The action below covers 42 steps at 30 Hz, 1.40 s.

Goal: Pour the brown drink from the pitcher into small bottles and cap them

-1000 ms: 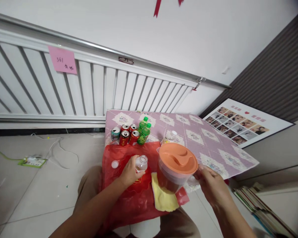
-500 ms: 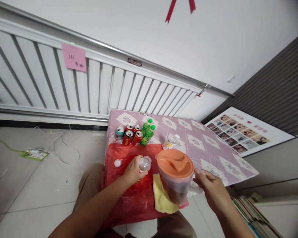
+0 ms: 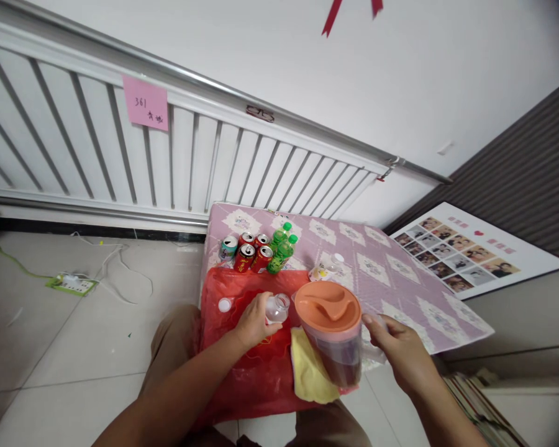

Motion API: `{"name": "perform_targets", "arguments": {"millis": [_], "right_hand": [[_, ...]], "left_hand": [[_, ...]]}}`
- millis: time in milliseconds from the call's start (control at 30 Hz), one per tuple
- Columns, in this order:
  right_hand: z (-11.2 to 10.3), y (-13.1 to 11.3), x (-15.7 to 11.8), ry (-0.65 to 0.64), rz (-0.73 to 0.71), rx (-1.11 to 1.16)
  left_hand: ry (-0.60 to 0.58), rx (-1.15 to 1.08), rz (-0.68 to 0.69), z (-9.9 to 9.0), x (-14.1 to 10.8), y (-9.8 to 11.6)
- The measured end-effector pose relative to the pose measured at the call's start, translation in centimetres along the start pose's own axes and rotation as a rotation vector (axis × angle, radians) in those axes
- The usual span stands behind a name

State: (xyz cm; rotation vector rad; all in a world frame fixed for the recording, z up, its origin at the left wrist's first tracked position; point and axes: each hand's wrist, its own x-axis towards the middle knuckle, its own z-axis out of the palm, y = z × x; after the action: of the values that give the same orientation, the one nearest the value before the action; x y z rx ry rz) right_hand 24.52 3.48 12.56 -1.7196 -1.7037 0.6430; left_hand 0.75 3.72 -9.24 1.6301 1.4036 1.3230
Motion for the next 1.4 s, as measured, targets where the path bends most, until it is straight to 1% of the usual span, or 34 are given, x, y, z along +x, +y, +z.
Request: {"name": "perform_targets", "arguments": {"millis": [100, 300, 500, 633, 900, 1100, 1400], "right_hand": [[0.1, -0.2, 0.1, -0.013, -0.014, -0.014], [0.3, -1.4, 0.3, -0.004, -0.021, 0.018], [0.5, -2.1, 0.6, -0.025, -0.075, -0.021], [0.6, -2.2, 0.8, -0.039, -0.115, -0.062], [0.5, -2.1, 1.2, -0.074, -0.138, -0.174], [0.6, -2.4, 1.3, -0.079, -0.127, -0.190], [0.6, -2.4, 1.3, -0.072, -0.106, -0.188]], "left_hand": [[-0.005, -0.006, -0.010, 0.0, 0.0, -0.1], [-0.009, -0.014, -0.005, -0.1, 0.1, 0.1], [-0.007, -0.008, -0.011, -0.1, 0.1, 0.3], [-0.009, -0.013, -0.015, -0.2, 0.1, 0.3], [-0.010, 0.005, -0.009, -0.1, 0.1, 0.1], [0.002, -0.025, -0.023, -0.1, 0.1, 0.1], [-0.004, 0.022, 0.005, -0.1, 0.0, 0.1]]}}
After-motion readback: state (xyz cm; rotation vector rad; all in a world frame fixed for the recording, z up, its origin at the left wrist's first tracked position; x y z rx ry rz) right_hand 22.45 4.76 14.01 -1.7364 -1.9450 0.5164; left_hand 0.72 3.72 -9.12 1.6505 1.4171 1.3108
